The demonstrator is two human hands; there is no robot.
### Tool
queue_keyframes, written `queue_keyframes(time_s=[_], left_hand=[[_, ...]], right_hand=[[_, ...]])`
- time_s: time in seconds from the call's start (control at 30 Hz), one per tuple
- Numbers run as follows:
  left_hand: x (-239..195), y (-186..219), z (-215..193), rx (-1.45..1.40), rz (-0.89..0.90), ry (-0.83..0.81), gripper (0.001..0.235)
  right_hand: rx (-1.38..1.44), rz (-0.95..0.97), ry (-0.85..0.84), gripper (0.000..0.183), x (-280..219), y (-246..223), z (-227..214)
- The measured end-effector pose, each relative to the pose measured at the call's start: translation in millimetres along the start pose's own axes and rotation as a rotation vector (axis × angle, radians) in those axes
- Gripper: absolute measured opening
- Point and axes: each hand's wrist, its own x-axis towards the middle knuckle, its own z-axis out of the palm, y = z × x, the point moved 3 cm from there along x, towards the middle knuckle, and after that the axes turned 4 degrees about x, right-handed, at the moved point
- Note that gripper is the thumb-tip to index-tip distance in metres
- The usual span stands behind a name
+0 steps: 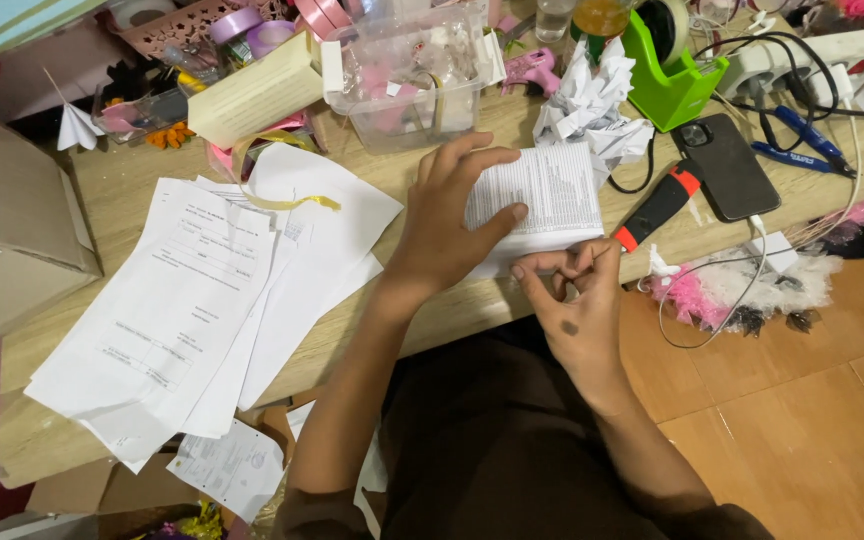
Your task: The person wraps a small white box with patterned paper on a cluttered wooden table. They fold the paper edges, smooth the surface, and apply clear tape to secure the seams on multiple sides.
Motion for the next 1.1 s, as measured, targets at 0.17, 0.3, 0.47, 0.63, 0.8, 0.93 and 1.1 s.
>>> queue_keyframes(time_s=[0.17,0.3,0.47,0.63,0.8,0.93,1.1], left_hand=[[-2.5,-11.3,4.5,0.129,0.074,-0.012,0.066],[-8.3,-9.5,14.4,0.388,0.412,0.256,0.069],[-28.1,17.1,1.3,0.658,0.395,0.128,0.083],[25.7,65.4,-13.2,0.72,0.518,0.053,0.071],[103.8,116.2,59.3,0.602,0.943,-0.079,0.027],[112.0,119.1,134.2,0.437,1.159,0.073,0.021],[81.1,60.9,219.1,0.429,1.014,-0.595,0.019]], right_hand=[[-0.272,-0.156,0.05,0.048,2.3,18.9,-1.3],[-0.26,-0.158,0.053,0.046,5.9,35.8,-5.6],[-0.174,-0.152,0.134,0.026,23.1,26.6,-46.8],[-0.156,-0.075,0.301,0.018,86.9,16.1,-109.3],[-0.33,-0.034,0.299,0.016,147.3,0.4,-138.4],[-0.393,0.175,0.265,0.008,202.3,7.5,-144.4],[-0.574,0.197,-0.002,0.063,261.0,40.3,-147.7]])
